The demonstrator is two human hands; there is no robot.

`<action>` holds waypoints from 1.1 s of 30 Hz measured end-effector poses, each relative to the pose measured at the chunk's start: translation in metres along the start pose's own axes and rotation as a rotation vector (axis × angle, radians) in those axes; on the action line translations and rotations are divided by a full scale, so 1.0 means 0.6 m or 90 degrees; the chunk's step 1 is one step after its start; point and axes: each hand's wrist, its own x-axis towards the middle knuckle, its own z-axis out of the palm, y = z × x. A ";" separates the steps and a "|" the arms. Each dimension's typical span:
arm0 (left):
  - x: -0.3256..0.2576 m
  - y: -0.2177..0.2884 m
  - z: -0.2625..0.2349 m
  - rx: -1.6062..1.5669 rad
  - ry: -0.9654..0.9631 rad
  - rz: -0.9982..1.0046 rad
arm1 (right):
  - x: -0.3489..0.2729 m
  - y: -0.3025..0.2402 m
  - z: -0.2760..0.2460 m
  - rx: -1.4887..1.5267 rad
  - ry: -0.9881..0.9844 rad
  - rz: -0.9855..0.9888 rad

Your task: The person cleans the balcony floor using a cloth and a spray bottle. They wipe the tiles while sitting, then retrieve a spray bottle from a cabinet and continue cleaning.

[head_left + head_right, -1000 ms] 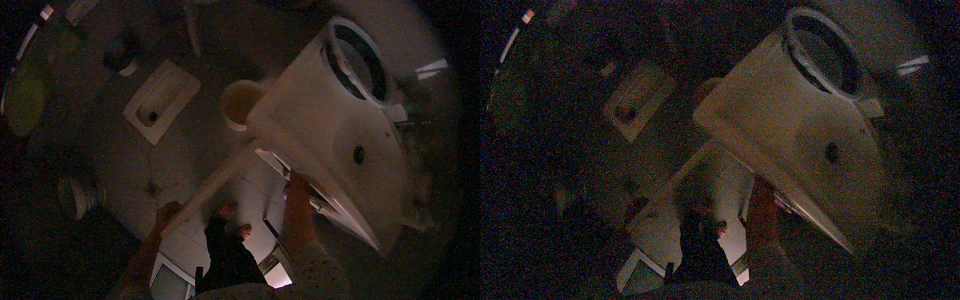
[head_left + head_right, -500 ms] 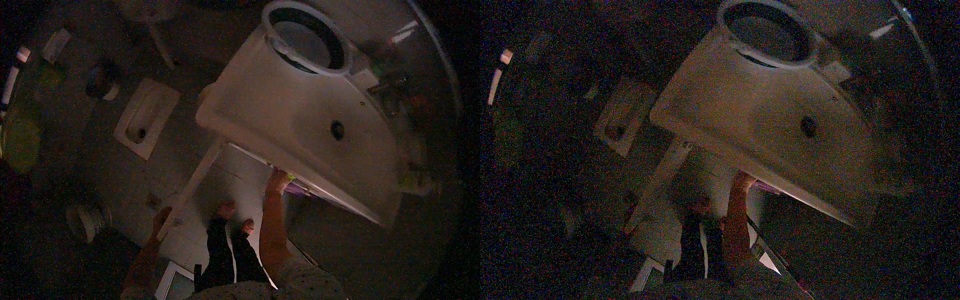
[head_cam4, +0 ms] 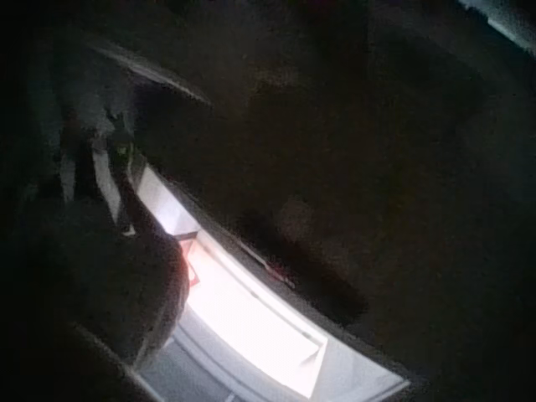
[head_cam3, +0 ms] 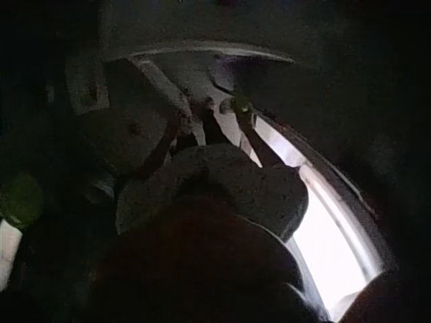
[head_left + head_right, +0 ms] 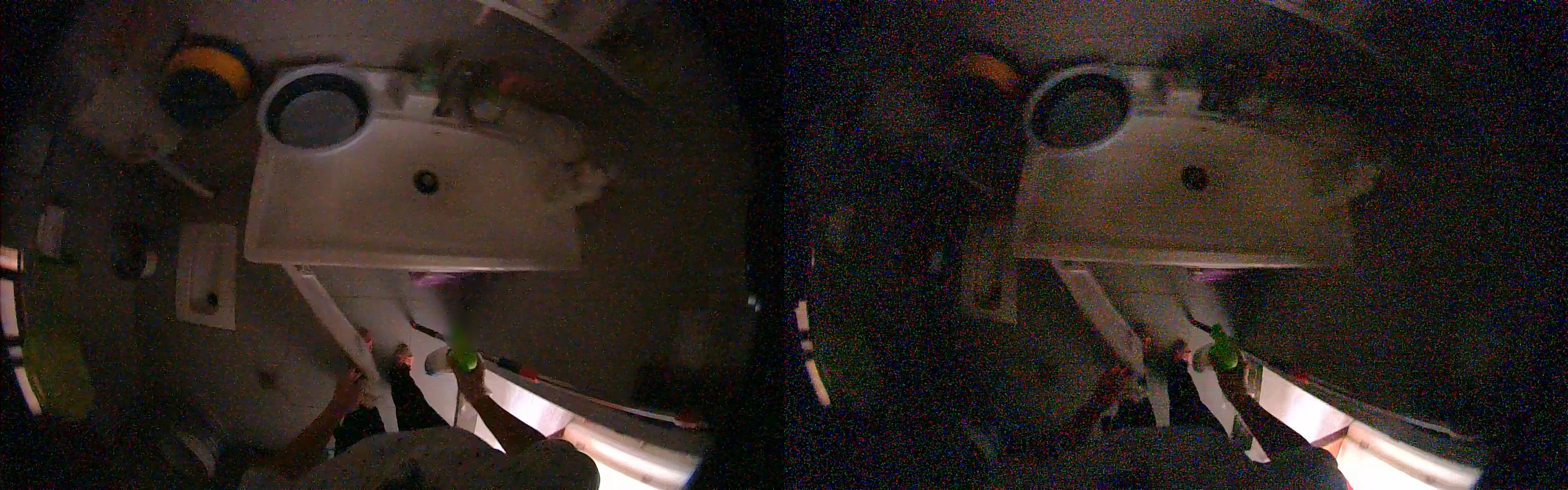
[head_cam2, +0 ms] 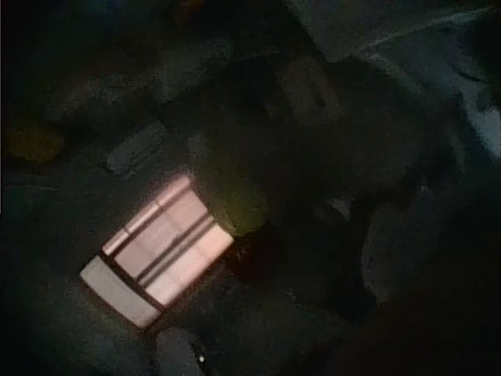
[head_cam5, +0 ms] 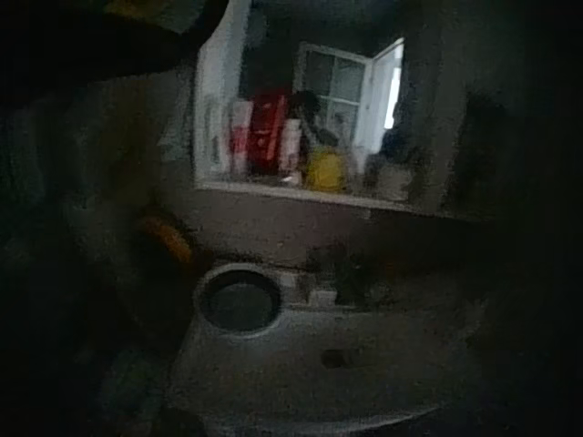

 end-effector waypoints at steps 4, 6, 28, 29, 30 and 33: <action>0.160 0.035 0.009 -0.154 -0.093 -0.071 | -0.077 -0.042 -0.036 -0.236 -0.046 -0.093; 0.255 0.076 0.029 -0.201 -0.143 -0.039 | -0.108 -0.063 -0.037 -0.217 0.001 -0.178; 0.162 -0.049 0.269 0.504 -0.601 -0.063 | -0.507 -0.038 -0.244 -0.248 0.611 -0.358; 0.086 -0.082 0.339 0.595 -0.709 0.116 | -0.519 -0.019 -0.263 -0.184 0.635 -0.356; 0.034 -0.116 0.391 0.716 -0.750 0.145 | -0.530 0.011 -0.278 -0.058 0.643 -0.342; -0.104 -0.223 0.521 0.878 -0.839 0.204 | -0.561 0.047 -0.355 -0.281 0.702 -0.403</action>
